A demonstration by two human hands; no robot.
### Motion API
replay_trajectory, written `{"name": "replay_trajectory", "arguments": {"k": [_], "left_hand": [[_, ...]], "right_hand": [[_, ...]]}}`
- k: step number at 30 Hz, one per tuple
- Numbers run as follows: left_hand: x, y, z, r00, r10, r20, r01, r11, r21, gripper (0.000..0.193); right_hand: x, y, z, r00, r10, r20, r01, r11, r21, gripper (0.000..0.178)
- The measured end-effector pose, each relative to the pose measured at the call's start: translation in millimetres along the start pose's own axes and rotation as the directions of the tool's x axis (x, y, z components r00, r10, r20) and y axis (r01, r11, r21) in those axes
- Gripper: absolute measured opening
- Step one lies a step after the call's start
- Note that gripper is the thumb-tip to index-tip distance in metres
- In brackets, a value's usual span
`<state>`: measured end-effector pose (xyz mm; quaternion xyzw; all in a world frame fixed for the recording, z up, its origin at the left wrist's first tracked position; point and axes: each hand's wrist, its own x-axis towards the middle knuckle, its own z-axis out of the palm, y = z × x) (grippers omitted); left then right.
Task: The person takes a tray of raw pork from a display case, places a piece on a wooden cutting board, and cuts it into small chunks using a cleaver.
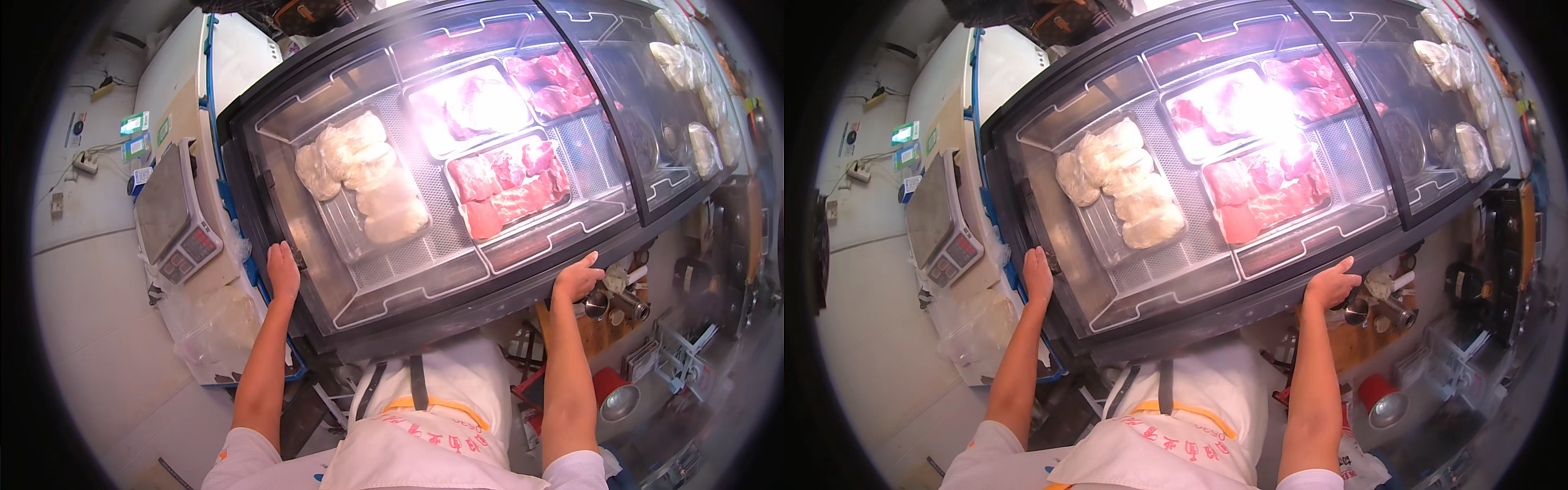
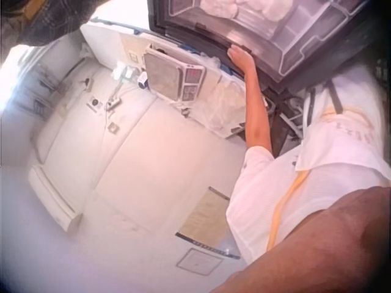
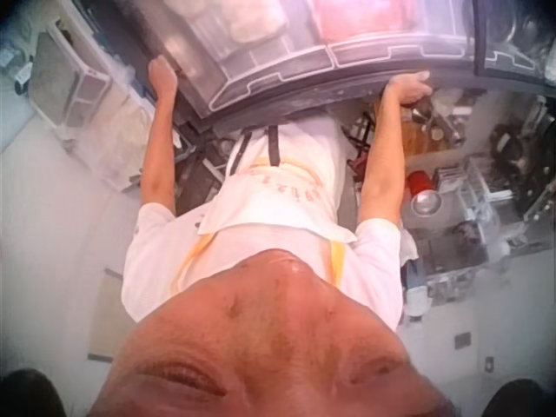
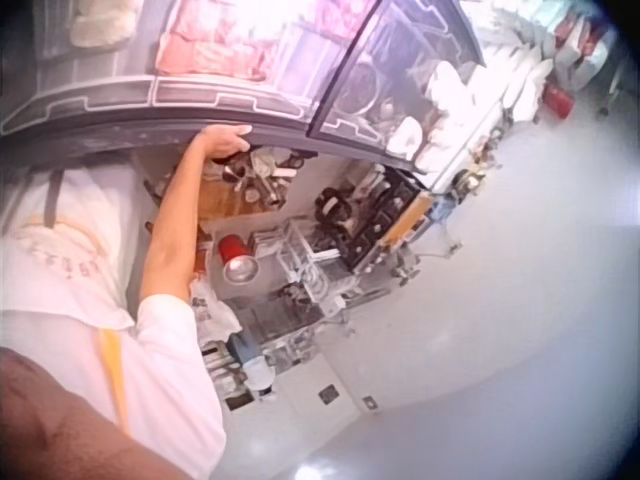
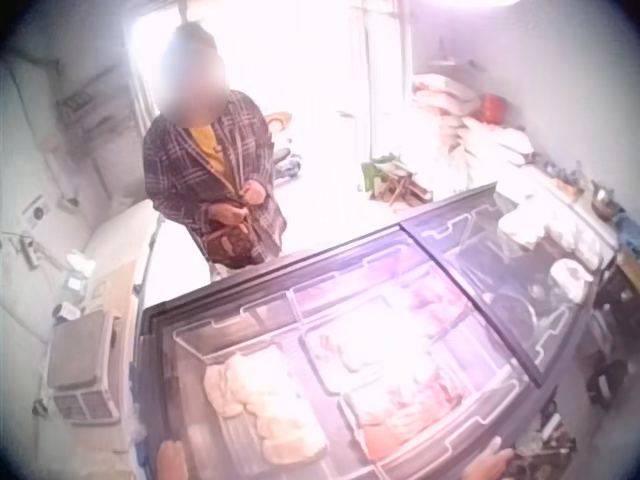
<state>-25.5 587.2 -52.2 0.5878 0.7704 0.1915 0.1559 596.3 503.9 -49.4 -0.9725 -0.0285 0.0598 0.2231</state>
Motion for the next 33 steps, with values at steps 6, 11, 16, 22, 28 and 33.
{"name": "replay_trajectory", "arguments": {"k": [6, 11, 16, 22, 28, 33], "left_hand": [[8.5, 24.6, -2.3, 1.000, -0.026, 0.014, 0.025, 0.999, 0.021, 0.037], [8.7, 76.0, 20.3, 0.995, -0.076, 0.063, 0.082, 0.993, -0.090, 0.038], [10.0, 139.2, 50.6, 0.991, 0.014, 0.135, 0.019, 0.970, -0.243, 0.039], [14.8, 224.2, 115.3, 0.958, 0.234, 0.168, -0.189, 0.951, -0.245, 0.034], [24.8, 327.1, 150.5, 0.858, 0.475, 0.198, -0.309, 0.783, -0.540, 0.034], [55.4, 368.0, 182.8, 0.706, 0.522, 0.479, -0.282, 0.827, -0.487, 0.029]], "right_hand": [[3.7, 4.4, -1.9, 1.000, 0.008, -0.008, -0.008, 1.000, -0.004, 0.068], [5.7, 2.0, -1.4, 0.997, -0.046, -0.055, 0.044, 0.998, -0.039, 0.061], [3.6, -1.7, -1.4, 0.999, -0.038, -0.012, 0.037, 0.999, -0.007, 0.059], [7.2, 5.3, 2.4, 0.998, -0.039, -0.052, 0.037, 0.999, -0.022, 0.061], [8.5, 7.0, 4.6, 0.997, -0.044, -0.059, 0.044, 0.999, 0.011, 0.063], [7.1, 1.8, 5.7, 0.994, -0.102, -0.041, 0.103, 0.995, 0.001, 0.065]]}}
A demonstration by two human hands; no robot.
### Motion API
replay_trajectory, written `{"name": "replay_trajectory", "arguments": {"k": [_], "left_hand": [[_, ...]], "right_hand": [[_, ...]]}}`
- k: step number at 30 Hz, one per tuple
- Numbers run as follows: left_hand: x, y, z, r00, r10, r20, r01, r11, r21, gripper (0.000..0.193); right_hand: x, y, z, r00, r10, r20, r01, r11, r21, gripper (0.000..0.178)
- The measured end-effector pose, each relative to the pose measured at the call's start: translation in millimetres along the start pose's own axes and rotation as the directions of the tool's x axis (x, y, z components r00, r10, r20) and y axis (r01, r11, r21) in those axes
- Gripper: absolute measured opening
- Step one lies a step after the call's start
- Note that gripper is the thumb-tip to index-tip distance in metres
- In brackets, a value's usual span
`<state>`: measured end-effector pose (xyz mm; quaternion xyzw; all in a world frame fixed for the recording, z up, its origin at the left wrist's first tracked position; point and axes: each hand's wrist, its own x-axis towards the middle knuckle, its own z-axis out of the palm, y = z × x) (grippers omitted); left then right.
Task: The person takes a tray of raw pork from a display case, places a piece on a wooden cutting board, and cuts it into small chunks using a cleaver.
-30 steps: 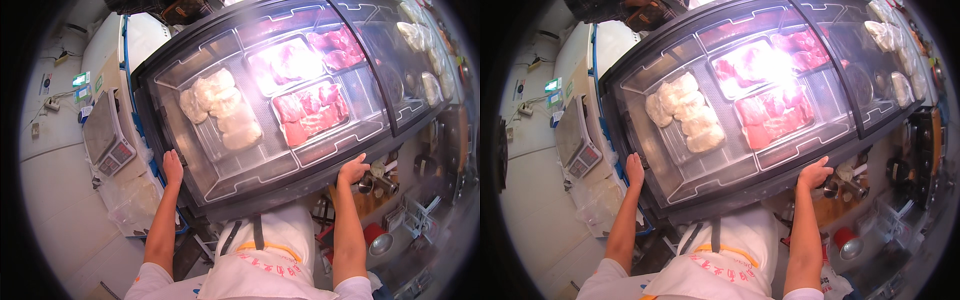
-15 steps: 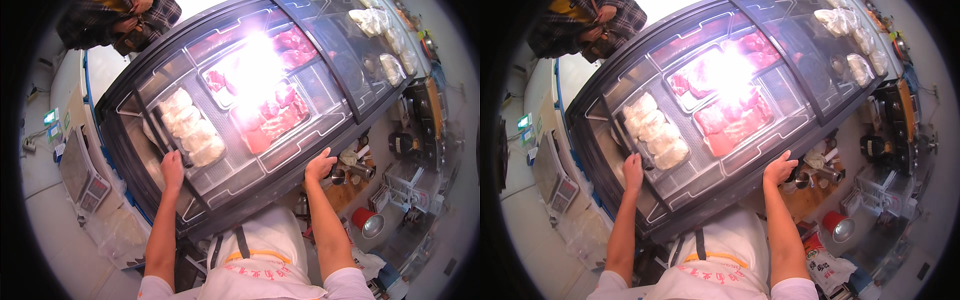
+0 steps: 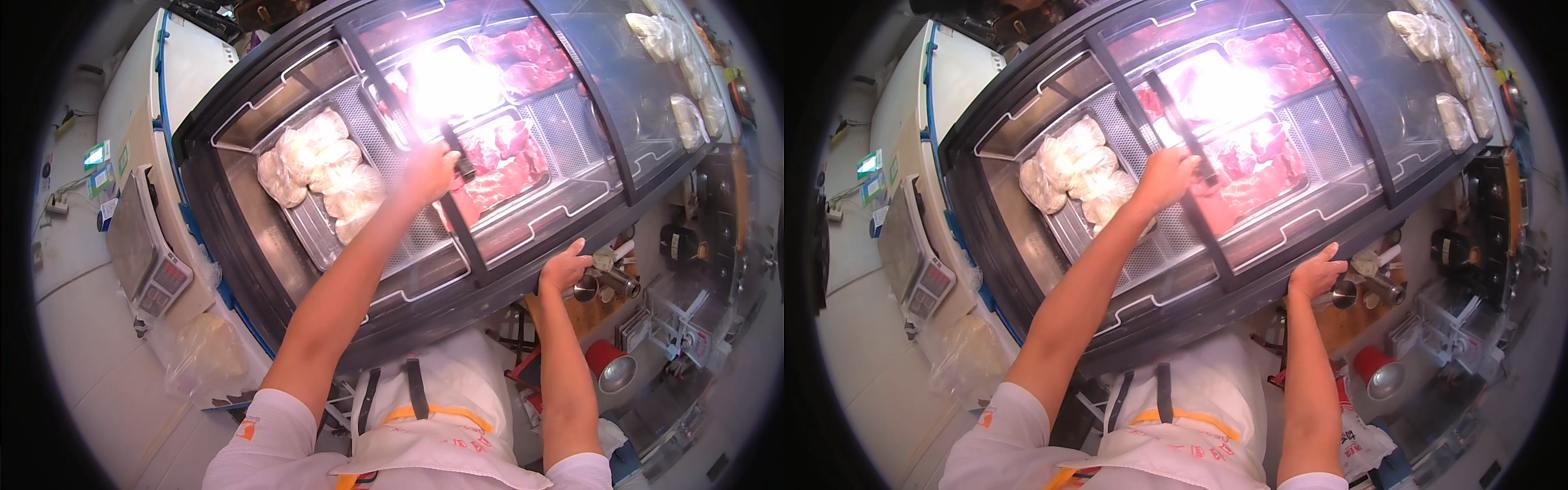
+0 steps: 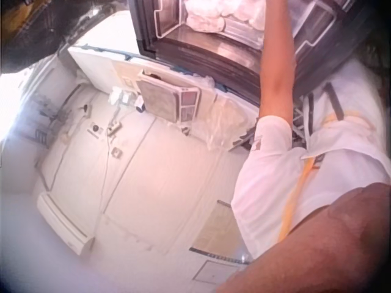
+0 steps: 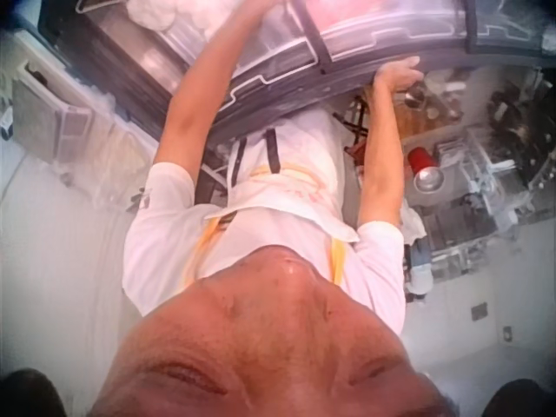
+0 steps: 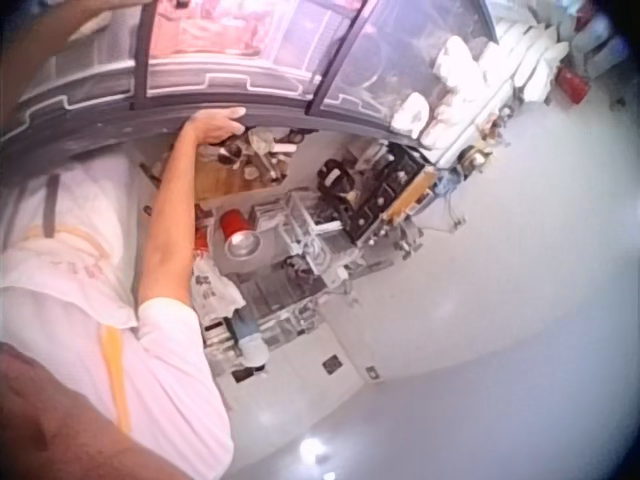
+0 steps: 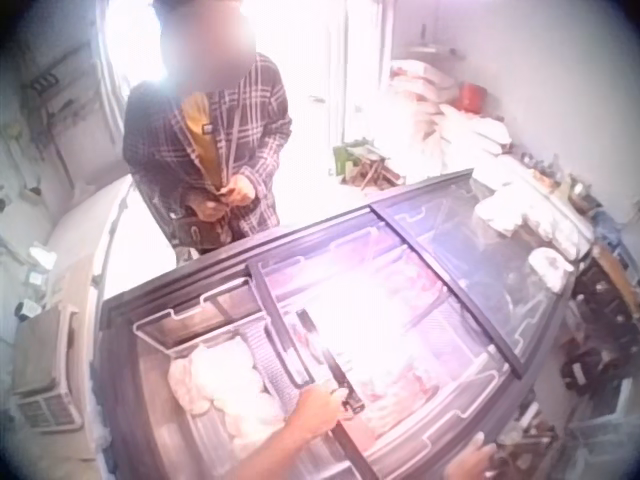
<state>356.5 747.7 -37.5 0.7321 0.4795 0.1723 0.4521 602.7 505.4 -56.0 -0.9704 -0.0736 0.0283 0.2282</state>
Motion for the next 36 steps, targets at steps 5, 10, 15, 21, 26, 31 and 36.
{"name": "replay_trajectory", "arguments": {"k": [5, 10, 15, 21, 26, 31, 36], "left_hand": [[-14.2, -68.3, 3.6, 0.975, -0.151, 0.161, 0.221, 0.659, -0.719, 0.019], [-60.1, -228.4, 122.9, 0.718, -0.647, 0.258, 0.560, 0.317, -0.765, 0.010], [-42.4, -243.9, 182.2, 0.757, -0.496, 0.424, 0.506, 0.036, -0.861, 0.007], [-50.1, -233.8, 172.0, 0.853, -0.316, 0.416, 0.449, 0.035, -0.893, 0.023], [-34.0, -193.0, 135.5, 0.787, -0.294, 0.542, 0.584, 0.072, -0.809, 0.033], [-35.4, -178.3, 136.4, 0.836, -0.327, 0.441, 0.506, 0.146, -0.850, 0.023], [-36.7, -138.1, 145.3, 0.834, -0.372, 0.408, 0.463, 0.069, -0.884, 0.012]], "right_hand": [[-2.3, 8.1, -5.5, 0.989, 0.147, 0.017, -0.148, 0.986, 0.081, 0.069], [-4.8, -7.1, -8.1, 0.990, 0.114, 0.085, -0.118, 0.992, 0.049, 0.065], [-4.3, -2.1, -5.1, 0.994, 0.084, 0.070, -0.096, 0.978, 0.187, 0.062], [2.0, 6.4, 5.3, 0.997, 0.008, 0.081, -0.023, 0.981, 0.194, 0.058], [-4.8, 0.7, -5.0, 0.997, 0.023, 0.076, -0.037, 0.982, 0.187, 0.060], [-3.9, 1.1, -3.7, 0.997, -0.007, 0.077, -0.007, 0.982, 0.188, 0.060], [-5.1, 3.8, -2.2, 0.999, -0.003, 0.040, -0.005, 0.979, 0.204, 0.063]]}}
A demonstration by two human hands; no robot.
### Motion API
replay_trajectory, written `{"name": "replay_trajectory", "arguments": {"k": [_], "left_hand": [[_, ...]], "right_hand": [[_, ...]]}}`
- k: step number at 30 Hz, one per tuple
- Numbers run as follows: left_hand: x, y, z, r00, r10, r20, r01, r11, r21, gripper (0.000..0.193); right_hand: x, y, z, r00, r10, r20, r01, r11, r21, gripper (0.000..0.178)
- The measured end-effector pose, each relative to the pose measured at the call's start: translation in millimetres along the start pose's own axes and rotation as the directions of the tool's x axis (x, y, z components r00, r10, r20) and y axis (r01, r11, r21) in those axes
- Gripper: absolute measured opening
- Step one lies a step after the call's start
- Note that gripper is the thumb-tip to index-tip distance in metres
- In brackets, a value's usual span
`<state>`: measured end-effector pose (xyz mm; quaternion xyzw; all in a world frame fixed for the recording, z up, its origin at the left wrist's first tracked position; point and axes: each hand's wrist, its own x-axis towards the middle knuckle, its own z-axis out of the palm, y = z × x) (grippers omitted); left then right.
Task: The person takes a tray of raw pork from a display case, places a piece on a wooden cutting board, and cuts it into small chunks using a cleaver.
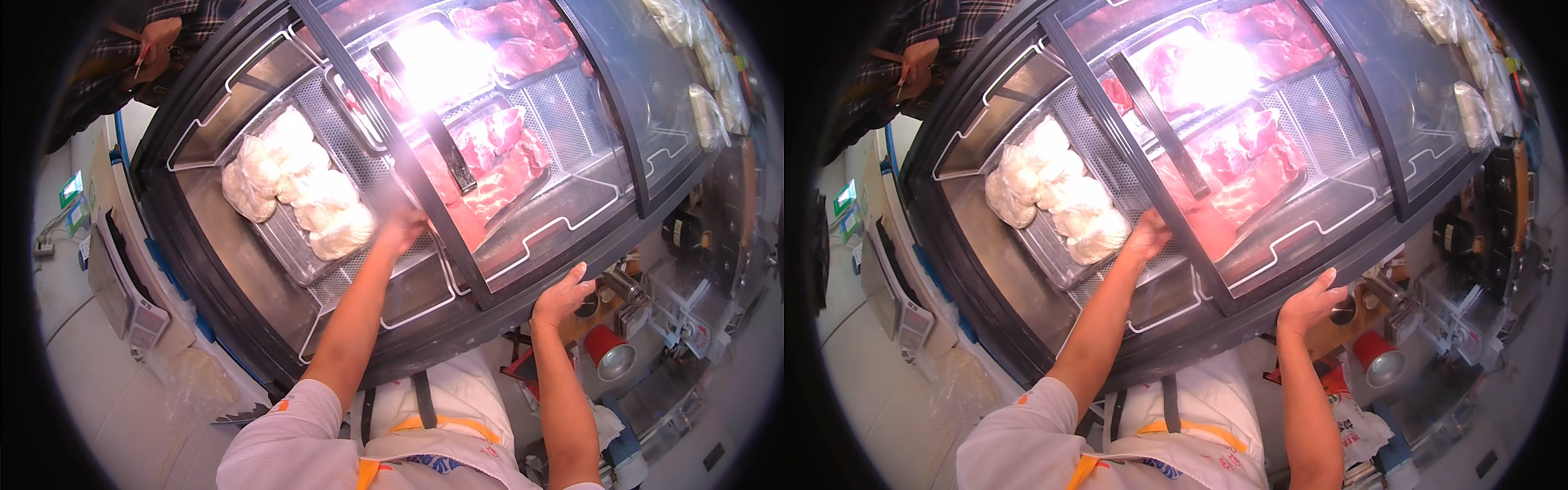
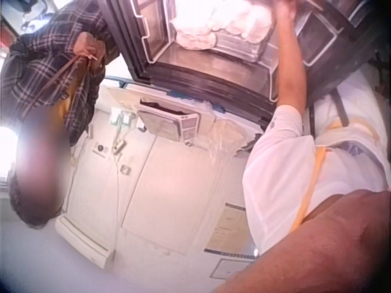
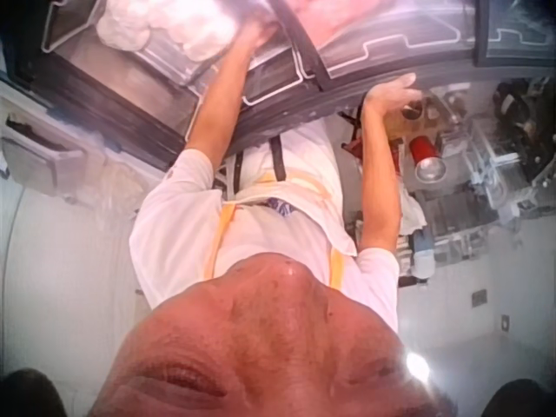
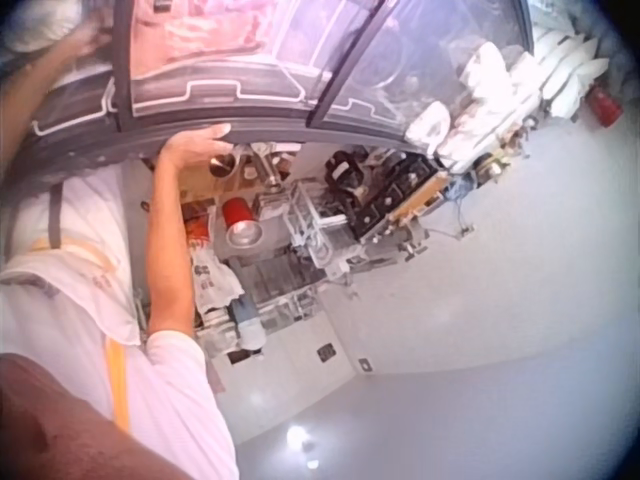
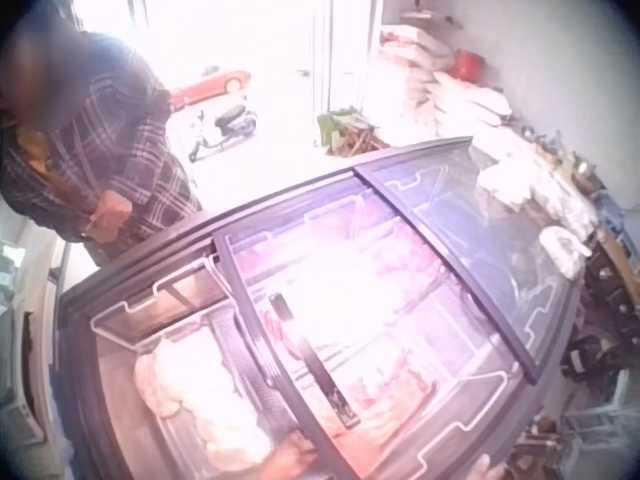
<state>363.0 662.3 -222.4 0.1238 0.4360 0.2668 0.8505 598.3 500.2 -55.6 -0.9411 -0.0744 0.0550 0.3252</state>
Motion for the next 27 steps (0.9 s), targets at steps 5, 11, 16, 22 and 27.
{"name": "replay_trajectory", "arguments": {"k": [5, 11, 16, 22, 27], "left_hand": [[55.5, -48.9, -40.0, 0.999, 0.048, -0.013, -0.047, 0.993, 0.106, 0.024], [53.4, -31.3, -24.8, 0.974, 0.137, -0.181, -0.129, 0.990, 0.053, 0.017], [-2.9, 16.0, -34.9, 0.965, 0.194, -0.175, -0.182, 0.980, 0.081, 0.033], [-83.5, 54.6, -74.2, 0.965, 0.164, -0.202, -0.127, 0.974, 0.186, 0.053], [-173.1, 101.4, -53.0, 0.928, 0.200, -0.314, -0.143, 0.970, 0.196, 0.057]], "right_hand": [[3.1, -1.5, 1.4, 0.999, -0.014, 0.028, 0.015, 1.000, -0.025, 0.065], [3.2, -4.2, 1.8, 1.000, 0.012, 0.008, -0.012, 0.999, -0.042, 0.068], [3.0, -0.3, -1.9, 0.999, -0.037, 0.010, 0.037, 0.999, 0.020, 0.059], [1.8, 2.2, -1.4, 0.999, 0.023, 0.046, -0.020, 0.998, -0.057, 0.062], [4.0, 2.3, -0.7, 0.998, 0.048, 0.029, -0.045, 0.995, -0.088, 0.065]]}}
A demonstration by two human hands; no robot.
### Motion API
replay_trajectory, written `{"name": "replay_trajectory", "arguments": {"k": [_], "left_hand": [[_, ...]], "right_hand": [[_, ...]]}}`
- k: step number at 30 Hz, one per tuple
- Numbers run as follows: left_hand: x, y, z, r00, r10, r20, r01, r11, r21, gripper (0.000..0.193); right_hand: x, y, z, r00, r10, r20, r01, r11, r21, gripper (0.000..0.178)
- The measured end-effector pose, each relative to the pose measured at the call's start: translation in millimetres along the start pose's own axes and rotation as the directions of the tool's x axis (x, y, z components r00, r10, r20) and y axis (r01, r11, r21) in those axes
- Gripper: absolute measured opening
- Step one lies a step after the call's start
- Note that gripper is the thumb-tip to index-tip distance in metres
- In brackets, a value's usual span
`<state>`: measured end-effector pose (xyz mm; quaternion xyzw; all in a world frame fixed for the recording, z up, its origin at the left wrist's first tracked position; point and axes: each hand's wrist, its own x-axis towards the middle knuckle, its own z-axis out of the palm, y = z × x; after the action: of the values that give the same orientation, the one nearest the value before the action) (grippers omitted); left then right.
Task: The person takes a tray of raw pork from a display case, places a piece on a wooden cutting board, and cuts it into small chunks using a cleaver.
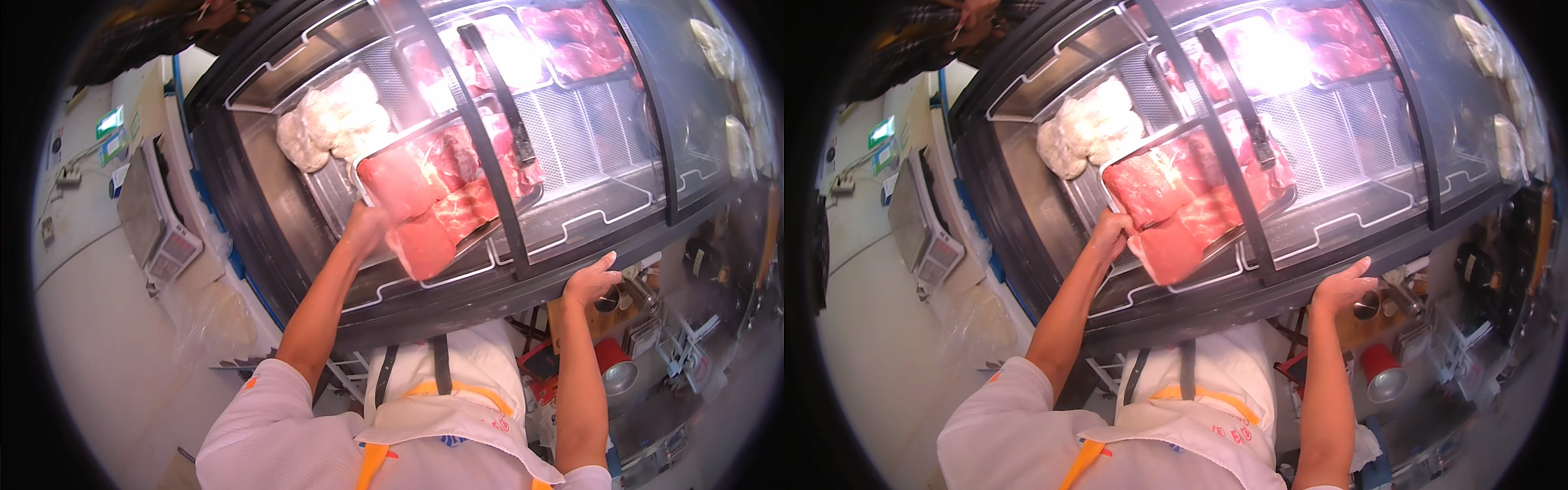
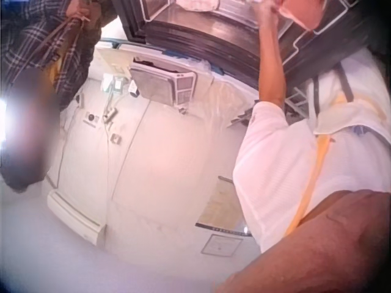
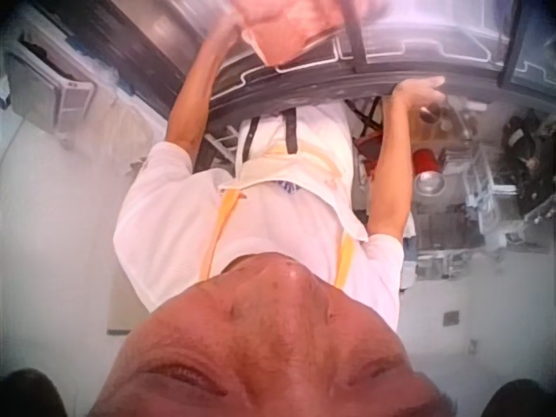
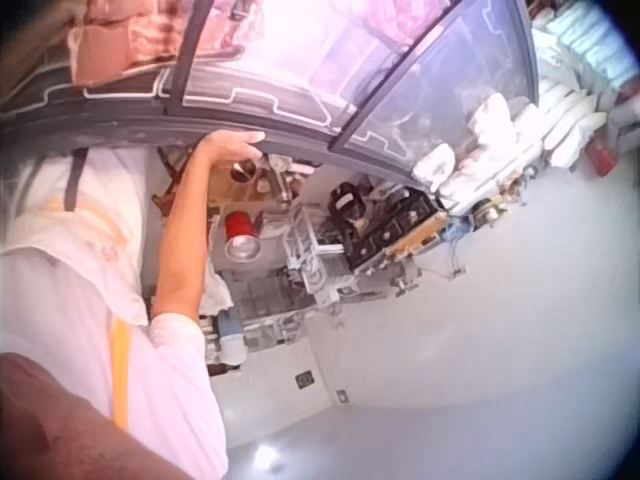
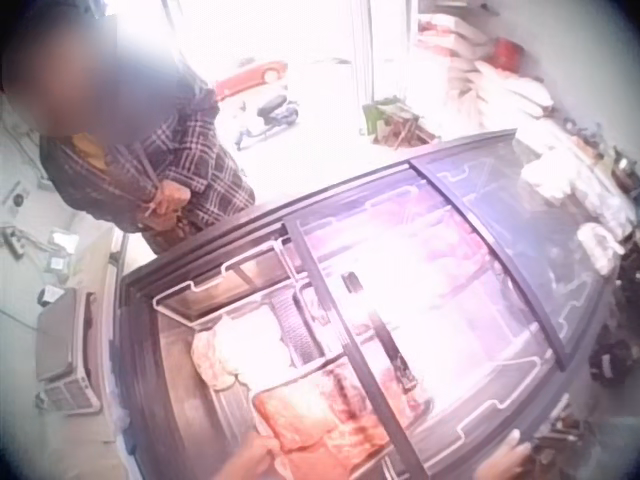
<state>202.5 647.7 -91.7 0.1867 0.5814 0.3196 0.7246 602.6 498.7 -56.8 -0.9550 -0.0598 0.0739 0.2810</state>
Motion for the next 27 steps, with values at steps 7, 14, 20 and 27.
{"name": "replay_trajectory", "arguments": {"k": [7, 14, 20, 27], "left_hand": [[-91.3, 9.6, -115.4, 0.986, 0.010, -0.168, -0.022, 0.997, -0.069, 0.066], [-230.2, 22.4, -183.6, 0.922, 0.052, -0.385, -0.127, 0.977, -0.172, 0.069], [-298.4, 41.4, -173.5, 0.899, 0.101, -0.426, -0.277, 0.885, -0.375, 0.055], [-308.0, 80.8, -127.1, 0.923, 0.097, -0.371, -0.265, 0.861, -0.434, 0.032]], "right_hand": [[-2.0, -9.7, -5.9, 0.995, 0.099, 0.020, -0.098, 0.994, -0.040, 0.067], [-57.7, -127.3, 16.3, 0.512, -0.826, 0.236, 0.790, 0.561, 0.247, 0.074], [-68.7, -152.6, 92.4, 0.512, -0.791, 0.336, 0.685, 0.612, 0.395, 0.065], [-136.1, -135.4, 84.4, 0.413, -0.815, 0.406, 0.657, 0.575, 0.487, 0.062]]}}
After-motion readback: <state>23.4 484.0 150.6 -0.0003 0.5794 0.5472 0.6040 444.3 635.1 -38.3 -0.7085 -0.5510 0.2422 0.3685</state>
